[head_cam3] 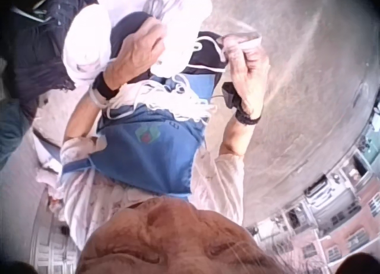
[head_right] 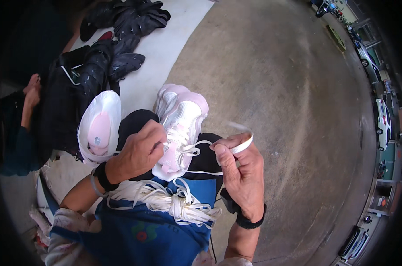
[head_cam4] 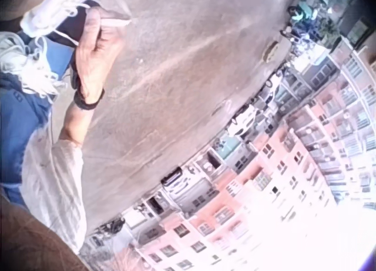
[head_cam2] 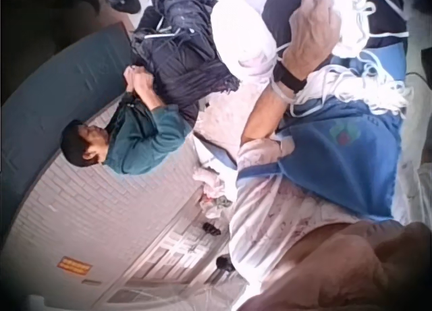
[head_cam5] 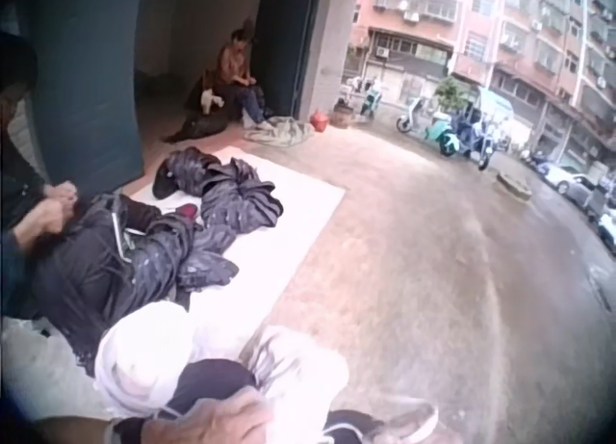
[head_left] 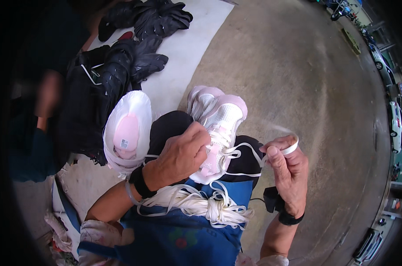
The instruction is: Lacing a pair of white and pink athletic shoes while sitting on the ground.
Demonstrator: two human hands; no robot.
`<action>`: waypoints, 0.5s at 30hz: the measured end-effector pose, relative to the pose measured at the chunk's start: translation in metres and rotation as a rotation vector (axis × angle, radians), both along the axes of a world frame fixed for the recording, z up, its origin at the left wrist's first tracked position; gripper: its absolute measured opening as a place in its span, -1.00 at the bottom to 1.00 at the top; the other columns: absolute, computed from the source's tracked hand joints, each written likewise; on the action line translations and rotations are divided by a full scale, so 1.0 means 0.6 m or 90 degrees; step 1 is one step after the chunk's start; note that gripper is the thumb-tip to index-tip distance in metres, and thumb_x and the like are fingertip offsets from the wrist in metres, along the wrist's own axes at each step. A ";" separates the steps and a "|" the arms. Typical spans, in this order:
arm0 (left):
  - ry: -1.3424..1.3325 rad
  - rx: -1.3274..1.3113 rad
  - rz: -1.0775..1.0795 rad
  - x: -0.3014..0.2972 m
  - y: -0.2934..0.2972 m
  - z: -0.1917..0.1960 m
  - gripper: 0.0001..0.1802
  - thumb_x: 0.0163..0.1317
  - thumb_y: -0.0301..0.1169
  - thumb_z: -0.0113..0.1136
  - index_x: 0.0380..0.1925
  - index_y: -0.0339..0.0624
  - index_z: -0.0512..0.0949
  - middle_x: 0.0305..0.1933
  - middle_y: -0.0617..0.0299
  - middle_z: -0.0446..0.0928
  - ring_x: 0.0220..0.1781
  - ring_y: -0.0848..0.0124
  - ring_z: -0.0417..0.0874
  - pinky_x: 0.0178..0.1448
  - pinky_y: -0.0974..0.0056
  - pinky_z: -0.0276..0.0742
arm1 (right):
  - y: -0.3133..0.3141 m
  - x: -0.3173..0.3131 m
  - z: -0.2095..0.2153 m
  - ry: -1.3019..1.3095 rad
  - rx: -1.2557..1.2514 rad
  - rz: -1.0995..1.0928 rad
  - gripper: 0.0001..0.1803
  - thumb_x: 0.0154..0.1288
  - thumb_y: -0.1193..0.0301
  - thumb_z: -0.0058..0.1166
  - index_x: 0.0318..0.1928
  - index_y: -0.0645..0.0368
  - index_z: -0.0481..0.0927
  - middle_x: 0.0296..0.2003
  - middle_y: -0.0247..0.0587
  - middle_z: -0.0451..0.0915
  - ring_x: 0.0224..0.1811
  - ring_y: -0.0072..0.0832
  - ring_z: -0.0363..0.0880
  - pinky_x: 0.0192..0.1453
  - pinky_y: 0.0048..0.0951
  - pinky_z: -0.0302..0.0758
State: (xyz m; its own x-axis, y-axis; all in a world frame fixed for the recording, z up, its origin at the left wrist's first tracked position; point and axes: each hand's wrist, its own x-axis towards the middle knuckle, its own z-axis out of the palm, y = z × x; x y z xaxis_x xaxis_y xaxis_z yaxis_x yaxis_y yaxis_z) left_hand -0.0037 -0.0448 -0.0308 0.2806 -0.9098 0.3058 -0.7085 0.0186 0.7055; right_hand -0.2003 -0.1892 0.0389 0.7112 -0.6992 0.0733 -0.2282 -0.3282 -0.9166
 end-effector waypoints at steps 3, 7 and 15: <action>0.004 -0.020 -0.085 0.004 0.000 0.001 -0.83 0.09 -0.67 0.10 -0.29 -0.30 0.42 -0.21 0.00 0.48 -0.31 0.01 0.61 -0.32 0.14 0.53 | -0.011 -0.003 0.010 -0.094 -0.044 -0.028 -0.74 0.48 0.35 0.02 -0.26 0.31 0.63 -0.39 -0.28 0.61 -0.31 -0.54 0.54 -0.20 -0.50 0.47; -0.008 0.057 -0.100 0.014 -0.007 -0.004 -0.80 0.09 -0.69 0.08 -0.26 -0.29 0.41 -0.26 -0.01 0.49 -0.33 -0.02 0.61 -0.33 0.13 0.53 | -0.045 -0.026 0.063 -0.279 0.128 -0.121 -0.66 0.58 0.31 -0.19 -0.07 0.36 0.54 -0.53 -0.34 0.49 -0.55 -0.59 0.50 -0.41 -0.56 0.50; 0.041 0.084 -0.093 0.014 -0.005 0.026 -0.74 0.07 -0.66 0.15 -0.21 -0.27 0.44 -0.21 0.02 0.47 -0.32 0.07 0.63 -0.31 0.12 0.54 | -0.067 -0.007 0.077 -0.128 0.019 -0.193 -0.63 0.55 0.16 -0.11 -0.19 0.16 0.63 -0.67 -0.57 0.26 -0.70 -0.82 0.13 -0.66 -0.68 0.00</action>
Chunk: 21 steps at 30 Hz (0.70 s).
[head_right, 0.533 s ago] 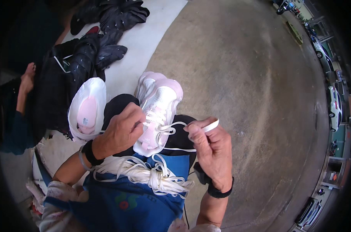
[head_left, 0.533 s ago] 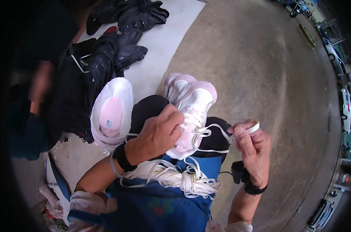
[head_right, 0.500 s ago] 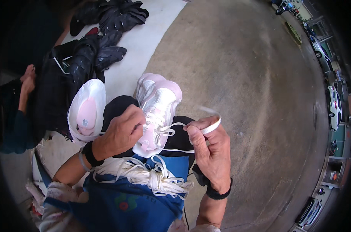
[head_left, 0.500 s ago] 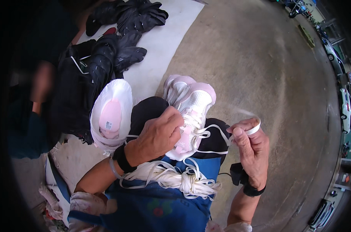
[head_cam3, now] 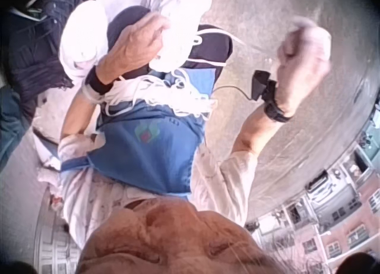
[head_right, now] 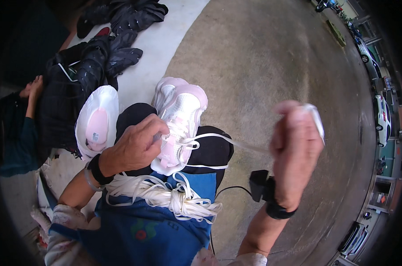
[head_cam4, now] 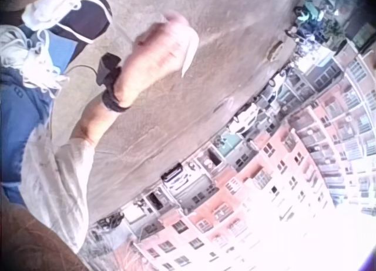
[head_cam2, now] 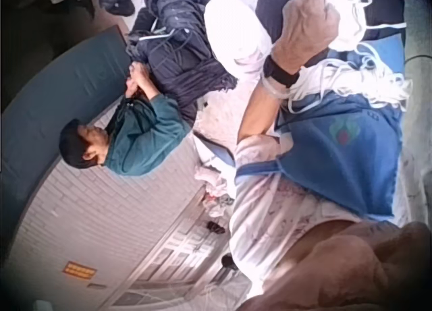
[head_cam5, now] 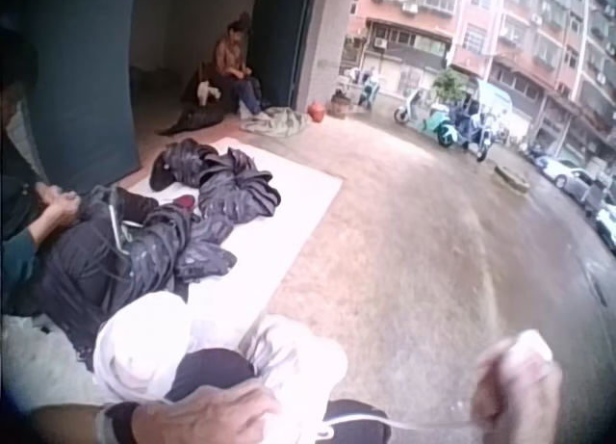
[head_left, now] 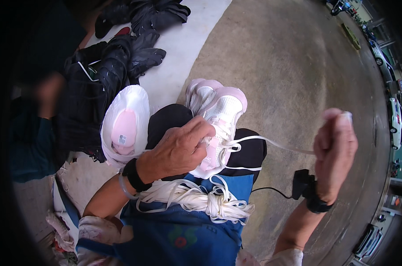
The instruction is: Lacing a pair of white and pink athletic shoes while sitting on the ground.
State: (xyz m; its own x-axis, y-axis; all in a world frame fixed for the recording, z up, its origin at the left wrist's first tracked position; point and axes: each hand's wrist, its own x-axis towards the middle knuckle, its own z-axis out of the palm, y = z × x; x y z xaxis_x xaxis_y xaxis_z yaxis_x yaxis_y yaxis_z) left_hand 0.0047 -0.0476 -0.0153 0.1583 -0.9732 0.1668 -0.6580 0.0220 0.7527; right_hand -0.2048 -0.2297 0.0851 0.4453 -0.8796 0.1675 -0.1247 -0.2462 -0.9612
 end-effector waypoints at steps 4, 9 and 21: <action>-0.045 -0.005 -0.023 -0.006 0.009 -0.009 -0.74 0.06 -0.65 0.18 -0.21 -0.27 0.48 -0.17 0.06 0.45 -0.28 0.12 0.64 -0.28 0.14 0.56 | 0.037 0.030 -0.042 0.167 -0.012 0.118 -0.69 0.51 0.23 -0.02 -0.25 0.19 0.64 -0.67 -0.48 0.34 -0.66 -0.70 0.28 -0.60 -0.53 0.19; -0.135 0.049 0.004 -0.008 0.003 -0.007 -0.79 0.06 -0.60 0.21 -0.25 -0.25 0.52 -0.19 0.06 0.43 -0.25 0.10 0.64 -0.23 0.13 0.57 | 0.045 0.042 -0.086 0.302 -0.228 0.258 -0.85 0.33 0.45 0.17 -0.23 0.33 0.60 -0.48 -0.06 0.55 -0.49 -0.25 0.55 -0.36 -0.30 0.46; 0.116 0.066 -0.030 0.024 0.000 -0.025 -0.85 0.02 -0.56 0.26 -0.38 -0.20 0.52 -0.28 0.23 0.38 -0.44 0.43 0.40 -0.35 0.35 0.34 | 0.135 0.024 -0.165 0.404 -0.133 0.120 -0.78 0.24 0.40 0.27 -0.19 0.32 0.65 -0.35 -0.01 0.56 -0.53 -0.31 0.57 -0.41 -0.32 0.51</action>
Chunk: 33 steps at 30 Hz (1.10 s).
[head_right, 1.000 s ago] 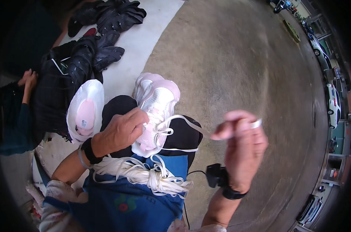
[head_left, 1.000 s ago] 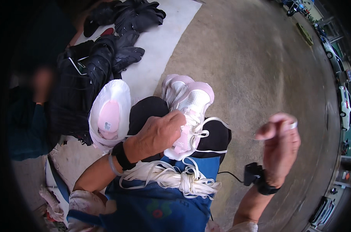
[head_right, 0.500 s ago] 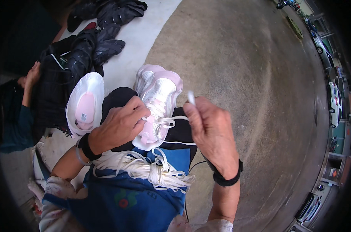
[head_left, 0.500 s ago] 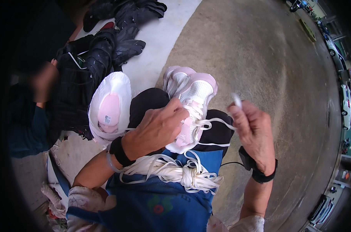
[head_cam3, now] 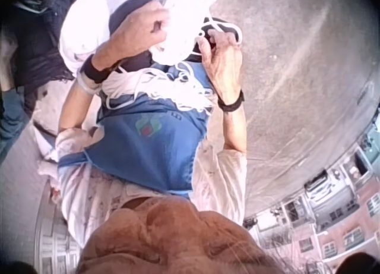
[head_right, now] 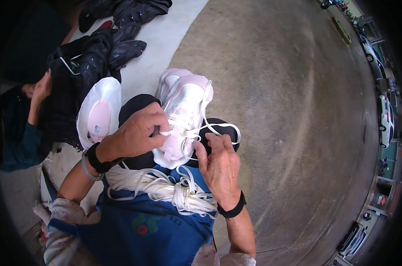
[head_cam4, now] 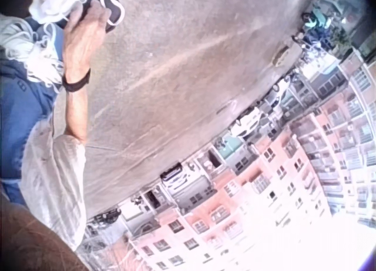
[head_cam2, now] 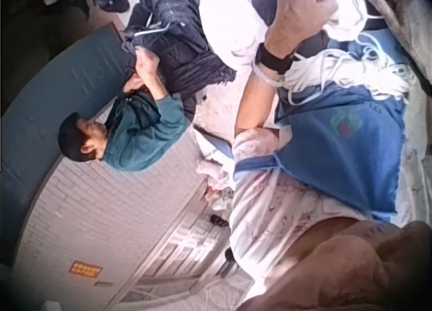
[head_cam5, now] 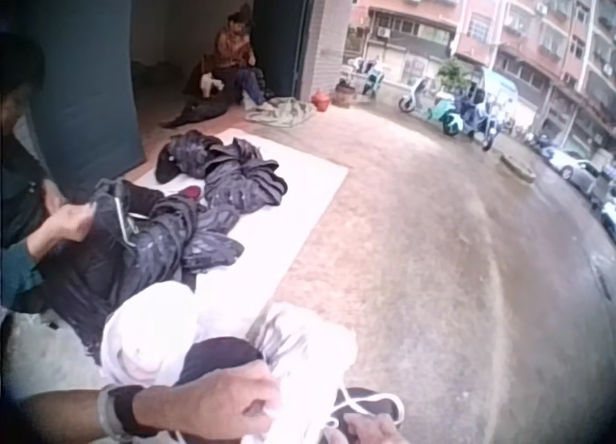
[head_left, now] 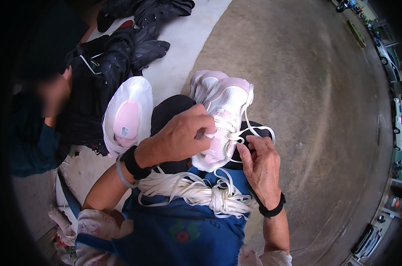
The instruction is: Lacing a pair of white and pink athletic shoes while sitting on the ground.
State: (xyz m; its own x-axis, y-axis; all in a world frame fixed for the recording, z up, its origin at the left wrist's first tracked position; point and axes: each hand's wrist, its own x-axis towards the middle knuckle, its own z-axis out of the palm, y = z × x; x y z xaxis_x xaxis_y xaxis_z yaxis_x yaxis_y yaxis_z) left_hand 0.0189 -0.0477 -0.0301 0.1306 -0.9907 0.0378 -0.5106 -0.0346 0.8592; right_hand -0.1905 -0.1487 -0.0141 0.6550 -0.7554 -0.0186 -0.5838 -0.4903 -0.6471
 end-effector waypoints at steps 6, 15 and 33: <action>0.029 0.003 0.039 -0.007 0.000 0.005 -0.83 0.04 -0.56 0.30 -0.39 -0.20 0.50 -0.35 0.29 0.32 -0.48 0.50 0.31 -0.38 0.38 0.26 | 0.005 0.015 -0.017 -0.103 0.099 0.005 -0.86 0.20 0.51 0.23 -0.27 0.34 0.65 -0.42 -0.02 0.58 -0.42 -0.22 0.59 -0.29 -0.30 0.50; -0.040 -0.050 0.102 -0.024 0.008 -0.002 -0.87 0.14 -0.59 0.23 -0.33 -0.25 0.48 -0.44 0.16 0.33 -0.47 0.34 0.40 -0.37 0.27 0.34 | -0.028 -0.025 -0.018 -0.286 0.521 -0.005 -0.89 0.24 0.65 0.03 -0.39 0.26 0.60 -0.51 -0.51 0.43 -0.50 -0.75 0.33 -0.40 -0.64 0.26; 0.028 0.070 0.181 -0.066 0.041 0.016 -0.80 0.35 -0.46 0.13 -0.10 -0.34 0.57 -0.64 0.06 0.52 -0.63 0.41 0.57 -0.48 0.31 0.45 | -0.009 -0.001 -0.021 -0.359 0.304 -0.049 -0.93 0.41 0.53 0.05 -0.22 0.29 0.57 -0.35 -0.38 0.55 -0.39 -0.67 0.46 -0.31 -0.60 0.43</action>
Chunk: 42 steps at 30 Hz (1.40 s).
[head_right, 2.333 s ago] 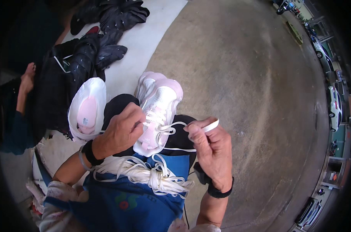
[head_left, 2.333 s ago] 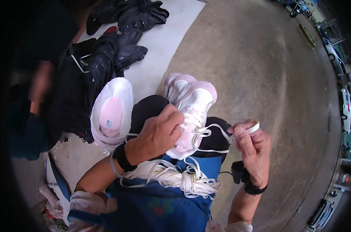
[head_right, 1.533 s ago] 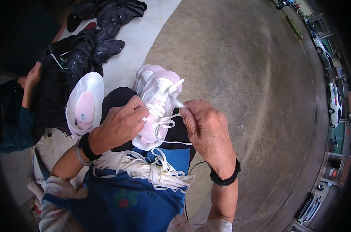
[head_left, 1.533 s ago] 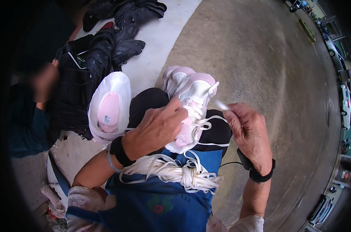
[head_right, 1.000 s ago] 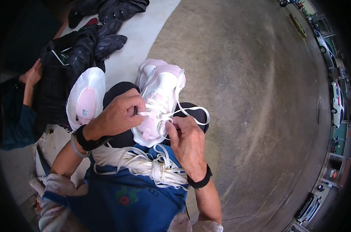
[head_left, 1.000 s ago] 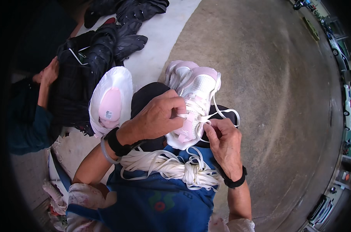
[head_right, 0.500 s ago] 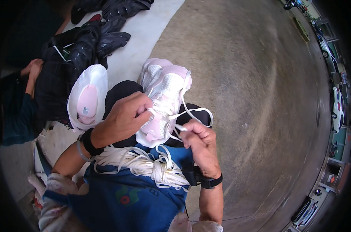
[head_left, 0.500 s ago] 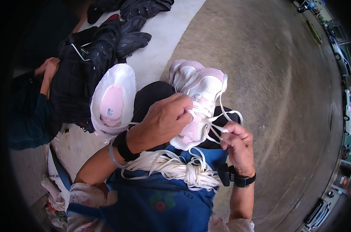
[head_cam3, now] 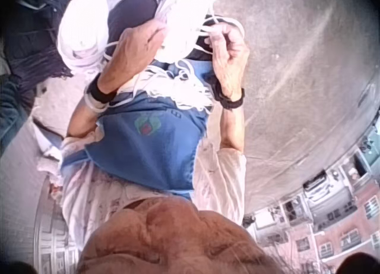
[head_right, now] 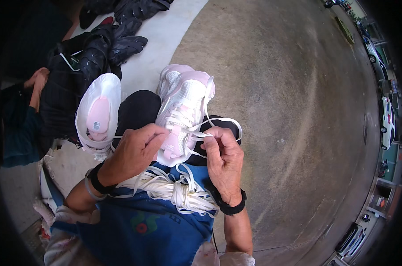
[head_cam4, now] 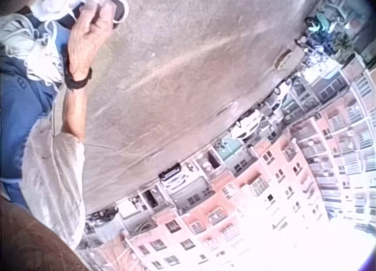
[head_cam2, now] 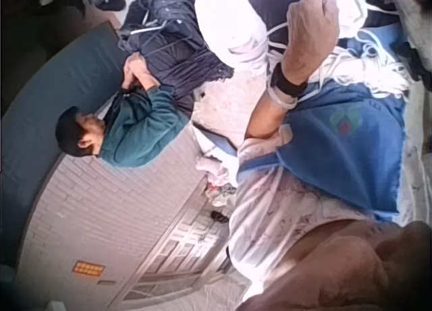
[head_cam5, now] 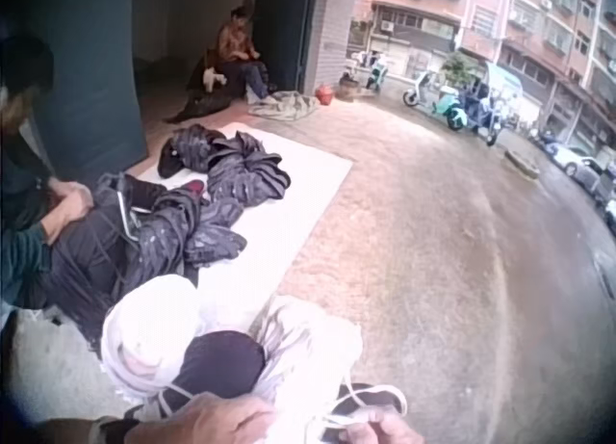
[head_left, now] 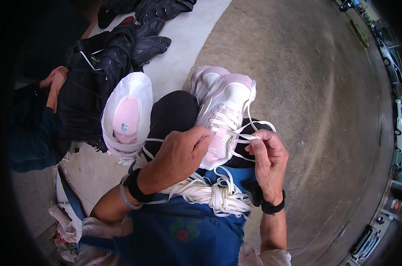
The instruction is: Lacing a pair of white and pink athletic shoes while sitting on the ground.
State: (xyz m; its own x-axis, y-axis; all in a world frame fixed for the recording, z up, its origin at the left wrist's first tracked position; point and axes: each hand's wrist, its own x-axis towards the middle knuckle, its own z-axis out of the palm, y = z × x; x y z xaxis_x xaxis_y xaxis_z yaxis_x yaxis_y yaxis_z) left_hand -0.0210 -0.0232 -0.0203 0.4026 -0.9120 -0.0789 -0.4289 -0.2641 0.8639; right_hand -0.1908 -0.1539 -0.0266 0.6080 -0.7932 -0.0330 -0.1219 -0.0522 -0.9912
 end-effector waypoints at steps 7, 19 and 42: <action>0.126 -0.010 0.040 -0.015 -0.002 -0.012 -0.71 0.38 -0.49 0.07 0.06 -0.37 0.48 -0.60 0.18 0.53 -0.60 0.52 0.54 -0.46 0.34 0.46 | -0.001 -0.013 -0.006 -0.023 0.182 0.029 -0.89 0.46 0.52 -0.02 -0.12 0.26 0.56 -0.38 -0.44 0.56 -0.42 -0.74 0.47 -0.33 -0.65 0.44; 0.102 -0.019 0.045 -0.026 0.004 -0.027 -0.78 0.36 -0.51 0.12 -0.04 -0.35 0.45 -0.50 0.07 0.63 -0.48 0.47 0.66 -0.42 0.35 0.50 | 0.045 -0.004 0.007 0.165 -0.391 0.063 -0.90 0.15 0.62 0.27 -0.28 0.30 0.66 -0.43 -0.17 0.55 -0.46 -0.44 0.52 -0.38 -0.44 0.47; 0.294 0.019 0.035 -0.016 0.014 -0.020 -0.59 0.37 -0.51 0.03 0.21 -0.36 0.41 -0.56 0.14 0.56 -0.49 0.48 0.60 -0.32 0.34 0.54 | 0.038 0.039 -0.004 0.222 -0.259 0.044 -0.73 0.23 0.52 0.20 -0.04 0.28 0.65 -0.44 -0.10 0.59 -0.52 -0.34 0.57 -0.39 -0.39 0.51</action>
